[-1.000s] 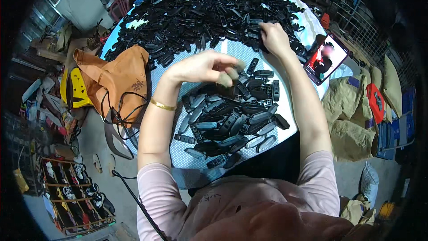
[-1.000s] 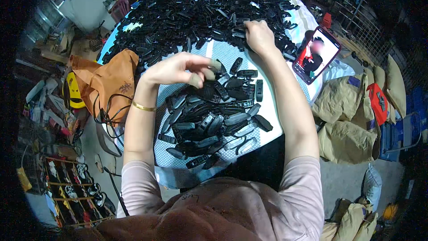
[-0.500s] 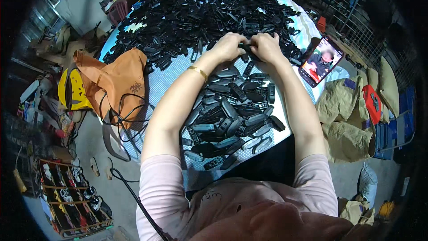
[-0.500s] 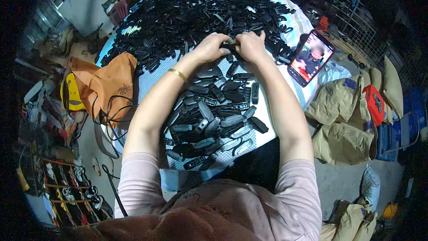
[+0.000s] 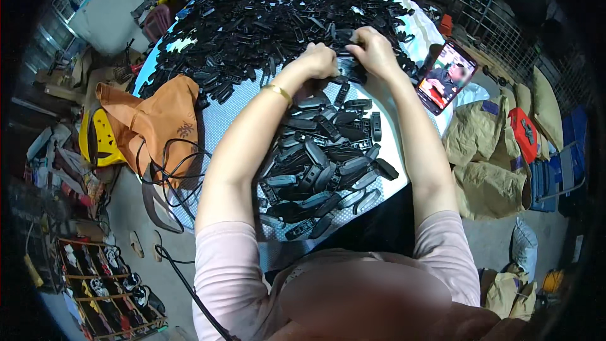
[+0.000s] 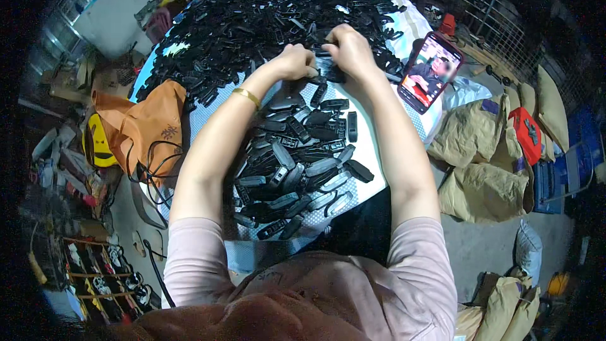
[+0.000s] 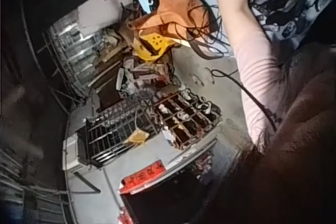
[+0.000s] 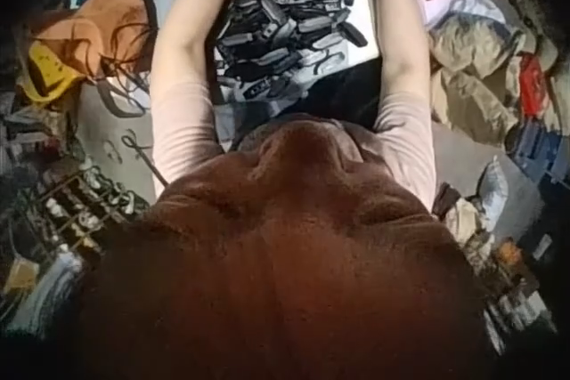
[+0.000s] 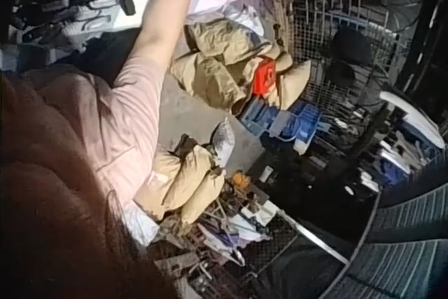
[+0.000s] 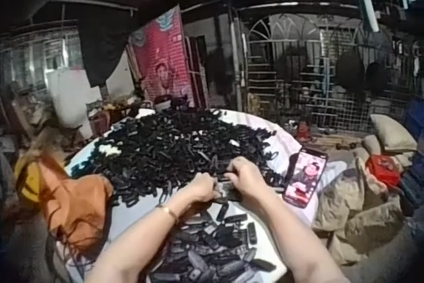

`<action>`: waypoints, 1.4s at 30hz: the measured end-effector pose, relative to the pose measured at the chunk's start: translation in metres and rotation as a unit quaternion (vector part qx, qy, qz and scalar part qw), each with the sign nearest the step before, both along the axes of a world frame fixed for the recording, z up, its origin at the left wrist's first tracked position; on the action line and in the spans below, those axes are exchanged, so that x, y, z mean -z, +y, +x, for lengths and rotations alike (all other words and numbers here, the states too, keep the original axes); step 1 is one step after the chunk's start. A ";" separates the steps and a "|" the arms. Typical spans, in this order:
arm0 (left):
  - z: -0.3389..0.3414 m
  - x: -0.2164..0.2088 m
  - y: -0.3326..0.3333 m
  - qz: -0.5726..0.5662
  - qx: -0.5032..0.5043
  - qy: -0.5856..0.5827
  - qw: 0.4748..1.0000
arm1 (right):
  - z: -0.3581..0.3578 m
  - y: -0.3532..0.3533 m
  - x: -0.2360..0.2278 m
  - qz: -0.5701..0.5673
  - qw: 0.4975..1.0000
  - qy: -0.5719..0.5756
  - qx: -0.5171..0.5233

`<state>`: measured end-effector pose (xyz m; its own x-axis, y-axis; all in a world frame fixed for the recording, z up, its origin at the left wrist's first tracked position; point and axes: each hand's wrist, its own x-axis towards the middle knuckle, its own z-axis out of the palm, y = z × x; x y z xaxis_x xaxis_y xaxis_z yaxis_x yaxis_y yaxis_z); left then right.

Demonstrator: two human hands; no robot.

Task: Inspecting and sorting small black plastic or rubber hardware components at a workbench.

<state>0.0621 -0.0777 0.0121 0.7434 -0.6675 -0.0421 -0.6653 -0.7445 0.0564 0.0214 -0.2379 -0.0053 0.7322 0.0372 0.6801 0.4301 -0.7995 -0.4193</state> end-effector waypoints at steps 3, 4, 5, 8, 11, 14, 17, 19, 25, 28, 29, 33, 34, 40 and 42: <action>0.001 0.013 0.023 -0.226 0.035 -0.069 0.971 | 0.000 0.012 -0.001 0.029 0.999 -0.010 -0.020; -0.002 0.014 0.029 -0.324 -0.040 -0.010 0.945 | -0.003 0.019 -0.005 0.120 0.990 0.054 -0.052; -0.011 0.006 0.036 -0.416 -0.117 0.047 0.901 | -0.005 0.025 -0.009 0.208 0.967 0.116 -0.086; -0.014 -0.002 0.057 -0.558 -0.149 0.267 0.771 | -0.003 0.037 -0.005 0.350 0.894 0.180 -0.213; -0.035 -0.004 0.068 -0.652 -0.129 0.419 0.618 | -0.015 0.062 -0.002 0.423 0.834 0.251 -0.249; -0.051 -0.005 0.073 -0.682 -0.153 0.411 0.586 | -0.023 0.075 -0.005 0.402 0.836 0.284 -0.244; -0.052 -0.001 0.082 -0.680 -0.146 0.394 0.601 | -0.024 0.080 -0.001 0.404 0.832 0.279 -0.258; -0.055 -0.001 0.085 -0.681 -0.147 0.391 0.601 | -0.024 0.081 0.001 0.399 0.833 0.281 -0.260; -0.053 0.009 0.095 -0.663 -0.110 0.300 0.678 | -0.036 0.094 -0.004 0.301 0.905 0.227 -0.195; -0.065 0.000 0.084 -0.662 -0.152 0.321 0.660 | -0.033 0.091 0.003 0.191 0.970 0.046 -0.142; -0.071 -0.003 0.079 -0.661 -0.152 0.322 0.660 | -0.034 0.091 0.004 0.132 0.983 -0.044 -0.116; -0.077 -0.007 0.069 -0.720 -0.124 0.276 0.624 | -0.038 0.097 0.001 0.186 0.974 -0.033 -0.128; -0.075 -0.007 0.073 -0.722 -0.119 0.266 0.628 | -0.039 0.099 0.000 0.170 0.978 0.005 -0.122; -0.064 -0.012 0.092 -0.678 -0.040 0.297 0.671 | -0.035 0.085 -0.009 0.264 0.868 0.304 -0.291; -0.070 -0.019 0.092 -0.649 -0.027 0.292 0.702 | -0.043 0.088 -0.010 0.262 0.869 0.282 -0.310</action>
